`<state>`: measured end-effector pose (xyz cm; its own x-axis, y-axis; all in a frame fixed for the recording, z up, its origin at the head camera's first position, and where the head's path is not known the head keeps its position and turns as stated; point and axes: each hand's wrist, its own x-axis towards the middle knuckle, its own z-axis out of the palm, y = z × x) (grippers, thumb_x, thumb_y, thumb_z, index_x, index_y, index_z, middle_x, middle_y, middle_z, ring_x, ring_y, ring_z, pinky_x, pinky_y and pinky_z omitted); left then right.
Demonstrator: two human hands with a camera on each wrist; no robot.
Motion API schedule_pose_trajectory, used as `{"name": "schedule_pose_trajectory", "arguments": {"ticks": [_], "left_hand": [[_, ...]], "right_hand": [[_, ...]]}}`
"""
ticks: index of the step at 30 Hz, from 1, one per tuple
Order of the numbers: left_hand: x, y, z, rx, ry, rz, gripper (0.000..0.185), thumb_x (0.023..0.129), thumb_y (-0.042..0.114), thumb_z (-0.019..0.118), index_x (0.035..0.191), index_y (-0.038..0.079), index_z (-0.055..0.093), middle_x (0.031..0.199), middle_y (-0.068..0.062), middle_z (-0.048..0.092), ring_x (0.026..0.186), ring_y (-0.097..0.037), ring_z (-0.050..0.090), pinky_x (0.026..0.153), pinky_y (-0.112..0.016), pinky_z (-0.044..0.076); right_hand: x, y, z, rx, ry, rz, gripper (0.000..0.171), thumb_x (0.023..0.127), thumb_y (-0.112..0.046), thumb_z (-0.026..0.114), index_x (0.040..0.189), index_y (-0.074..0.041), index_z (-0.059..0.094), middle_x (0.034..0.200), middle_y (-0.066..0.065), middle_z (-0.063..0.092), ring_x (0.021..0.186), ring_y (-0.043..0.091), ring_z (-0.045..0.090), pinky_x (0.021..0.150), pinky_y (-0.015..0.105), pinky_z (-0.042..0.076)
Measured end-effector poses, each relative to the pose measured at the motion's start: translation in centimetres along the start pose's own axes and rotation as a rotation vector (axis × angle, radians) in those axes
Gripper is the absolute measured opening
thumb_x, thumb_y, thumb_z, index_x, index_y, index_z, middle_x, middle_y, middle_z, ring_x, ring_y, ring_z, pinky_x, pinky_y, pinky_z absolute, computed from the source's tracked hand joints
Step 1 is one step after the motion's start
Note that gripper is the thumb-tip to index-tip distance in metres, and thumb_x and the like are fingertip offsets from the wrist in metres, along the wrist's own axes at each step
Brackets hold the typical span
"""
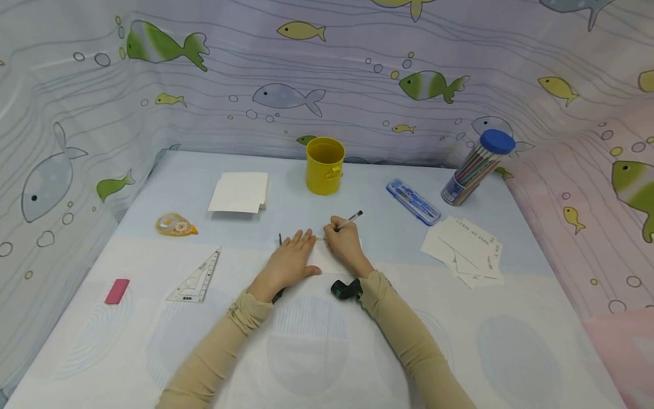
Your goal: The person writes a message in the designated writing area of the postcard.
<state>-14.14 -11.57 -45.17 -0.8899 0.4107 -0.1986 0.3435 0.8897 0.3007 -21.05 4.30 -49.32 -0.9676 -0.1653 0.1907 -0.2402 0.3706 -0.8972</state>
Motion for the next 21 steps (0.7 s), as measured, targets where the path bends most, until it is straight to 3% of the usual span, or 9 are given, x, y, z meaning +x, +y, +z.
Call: {"name": "schedule_pose_trajectory", "arguments": {"ticks": [11,16,21], "left_hand": [[0.12,-0.12,-0.06,0.013,0.007,0.008,0.081,0.092,0.046,0.06,0.15,-0.002,0.029,0.16,-0.02,0.022,0.148,-0.038,0.02,0.119,-0.055,0.023],[0.01,0.04,-0.14,0.004,-0.002,0.001,0.081,0.093,0.045,0.06,0.151,-0.002,0.028,0.16,-0.02,0.021,0.149,-0.038,0.019,0.119,-0.055,0.021],[0.01,0.04,-0.07,0.001,-0.004,-0.001,0.081,0.093,0.045,0.059,0.151,-0.002,0.028,0.16,-0.019,0.021,0.149,-0.038,0.018,0.12,-0.054,0.021]], "right_hand": [[-0.01,-0.21,-0.09,0.037,-0.033,0.02,0.039,0.09,-0.004,0.052,0.055,-0.013,0.035,0.042,-0.006,0.035,0.033,-0.003,0.028,0.039,0.019,0.021],[-0.15,-0.65,-0.54,0.124,-0.048,0.052,0.039,0.093,-0.002,0.05,0.056,-0.007,0.038,0.043,-0.003,0.041,0.035,0.003,0.038,0.038,0.019,0.026],[-0.3,-0.53,-0.44,0.12,0.012,0.038,0.036,0.088,-0.001,0.048,0.055,-0.01,0.037,0.041,-0.004,0.04,0.036,0.008,0.038,0.037,0.019,0.026]]}}
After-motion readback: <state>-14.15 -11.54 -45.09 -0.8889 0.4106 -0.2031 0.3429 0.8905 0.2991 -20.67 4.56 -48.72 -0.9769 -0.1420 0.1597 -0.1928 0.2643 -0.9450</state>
